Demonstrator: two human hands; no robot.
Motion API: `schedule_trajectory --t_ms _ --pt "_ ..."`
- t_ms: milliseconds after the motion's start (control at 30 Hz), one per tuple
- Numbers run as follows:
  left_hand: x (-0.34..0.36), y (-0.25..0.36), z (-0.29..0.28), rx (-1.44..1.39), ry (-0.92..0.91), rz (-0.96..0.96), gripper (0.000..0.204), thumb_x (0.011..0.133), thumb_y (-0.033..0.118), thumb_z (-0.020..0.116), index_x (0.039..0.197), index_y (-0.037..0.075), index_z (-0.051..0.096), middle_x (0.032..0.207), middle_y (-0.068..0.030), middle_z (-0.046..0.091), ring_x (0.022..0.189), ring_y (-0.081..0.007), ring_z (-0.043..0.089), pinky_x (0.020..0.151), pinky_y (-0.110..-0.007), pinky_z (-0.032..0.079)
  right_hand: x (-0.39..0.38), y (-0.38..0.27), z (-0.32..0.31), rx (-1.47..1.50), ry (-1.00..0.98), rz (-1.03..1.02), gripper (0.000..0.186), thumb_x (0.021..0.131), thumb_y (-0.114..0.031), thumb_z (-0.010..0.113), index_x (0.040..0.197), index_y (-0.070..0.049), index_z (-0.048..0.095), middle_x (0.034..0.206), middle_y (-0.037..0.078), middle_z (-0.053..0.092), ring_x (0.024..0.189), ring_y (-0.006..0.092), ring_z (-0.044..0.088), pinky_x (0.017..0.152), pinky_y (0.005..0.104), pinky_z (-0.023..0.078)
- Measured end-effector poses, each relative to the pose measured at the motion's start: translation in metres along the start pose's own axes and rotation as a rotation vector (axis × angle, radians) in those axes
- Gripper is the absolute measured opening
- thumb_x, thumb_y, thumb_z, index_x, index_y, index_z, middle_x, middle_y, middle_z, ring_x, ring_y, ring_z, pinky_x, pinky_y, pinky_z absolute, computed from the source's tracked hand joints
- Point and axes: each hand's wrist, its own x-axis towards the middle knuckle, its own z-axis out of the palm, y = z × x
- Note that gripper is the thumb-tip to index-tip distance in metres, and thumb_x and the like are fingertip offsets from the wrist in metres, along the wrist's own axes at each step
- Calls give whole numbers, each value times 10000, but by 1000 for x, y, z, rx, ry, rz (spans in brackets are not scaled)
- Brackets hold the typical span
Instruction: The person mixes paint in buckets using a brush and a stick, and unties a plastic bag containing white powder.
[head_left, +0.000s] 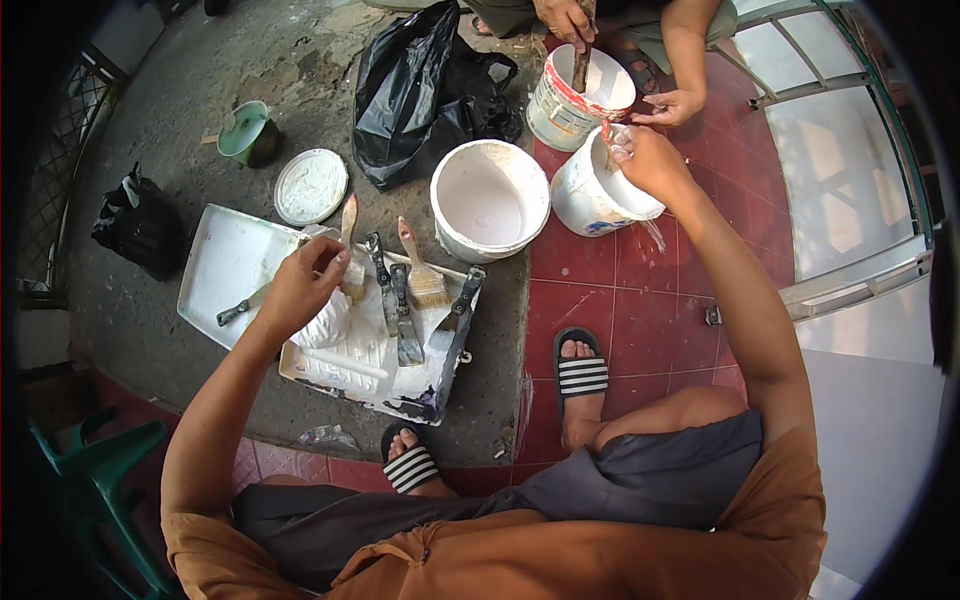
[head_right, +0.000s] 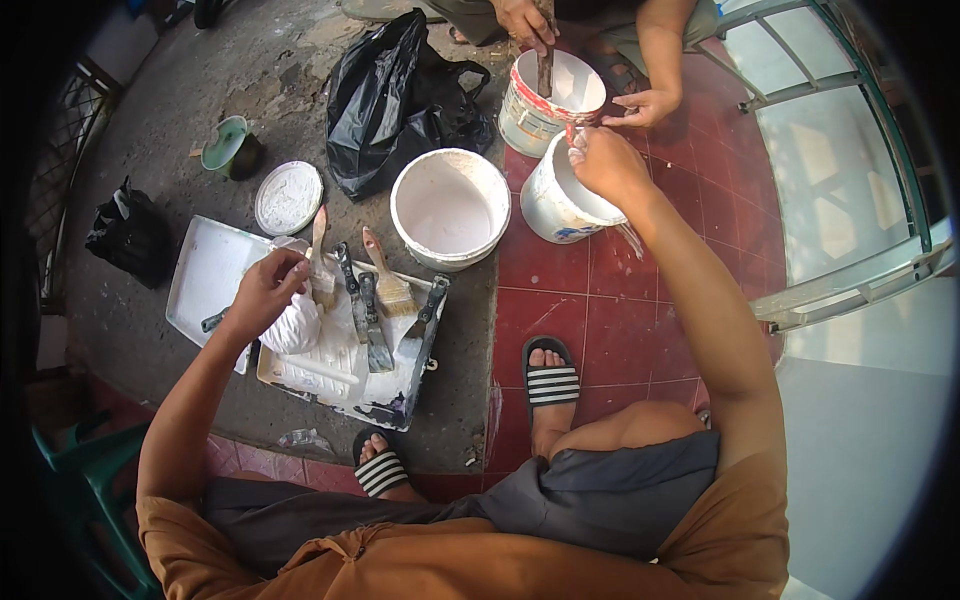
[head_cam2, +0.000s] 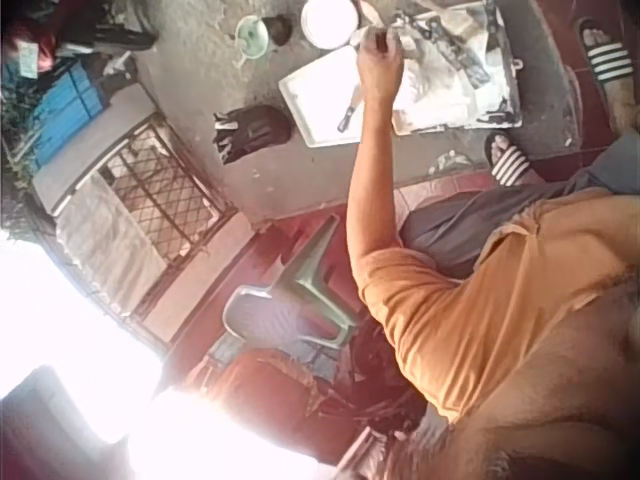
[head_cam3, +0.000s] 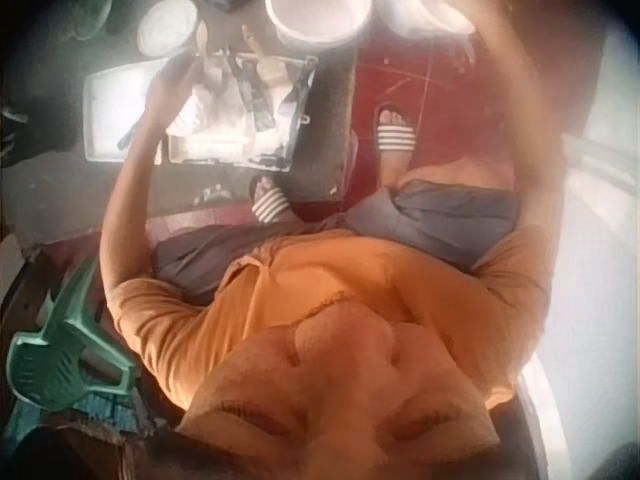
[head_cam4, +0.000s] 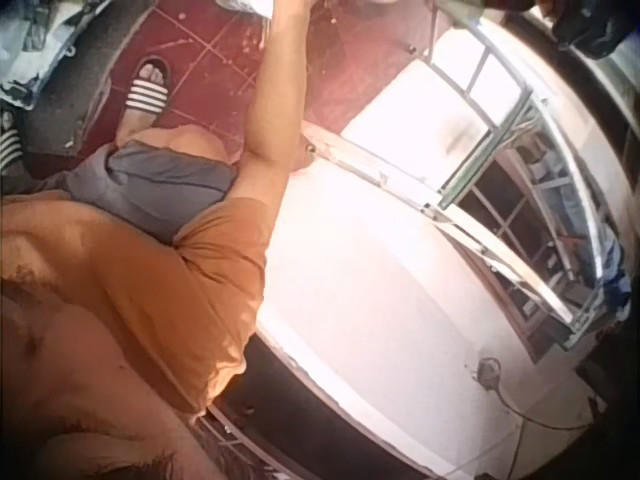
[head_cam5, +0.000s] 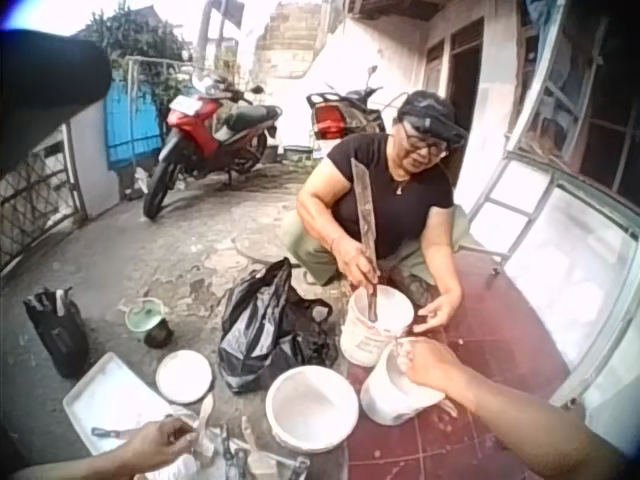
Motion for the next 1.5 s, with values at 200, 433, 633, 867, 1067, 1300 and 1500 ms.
schedule_trajectory --t_ms 200,433,633,867,1067,1300,1500 --pt "53 29 61 -275 -172 -107 349 1027 296 592 1178 -18 599 981 -77 684 825 -132 695 656 -274 553 3 0 34 102 259 10 416 918 -274 637 1237 -8 620 1241 171 620 1139 356 625 964 455 506" --pt "59 40 34 -29 -184 -22 355 1022 319 587 1152 -8 633 880 -62 707 754 -126 709 579 -271 536 -38 -46 27 381 141 -502 197 875 -115 680 1026 -8 609 979 150 639 908 356 653 795 439 517" --pt "64 37 -21 -93 -93 -49 321 1035 303 569 1121 4 645 801 -49 692 601 -107 678 479 -243 485 -91 -119 45 -177 -297 -988 141 903 -126 630 1010 -36 645 1048 112 618 1014 283 648 847 405 539" --pt "60 26 -50 -88 105 13 328 1019 321 589 1064 7 672 716 -41 665 507 -99 627 451 -237 446 -81 -159 129 -384 -290 -970 237 912 -74 545 1104 17 651 1092 163 614 928 291 689 768 406 559" --pt "63 -19 -83 -173 422 24 318 1025 310 592 1046 4 677 638 -12 605 454 -72 523 426 -249 400 -79 -171 194 -417 -175 -894 305 924 -79 538 1202 33 596 1247 248 607 964 316 721 777 380 588" --pt "39 -105 -111 -378 487 -227 284 1020 310 584 1039 37 662 702 -14 594 512 -80 549 421 -244 348 -70 -175 202 -505 -279 -810 292 937 -94 534 1198 19 603 1193 197 646 947 311 725 762 370 591" --pt "35 -115 -119 -233 457 -212 293 1025 314 577 1062 38 669 704 -5 598 525 -75 561 425 -238 351 -66 -174 191 -520 -304 -882 212 898 -69 575 1066 -4 684 1072 165 660 927 316 720 749 403 579"
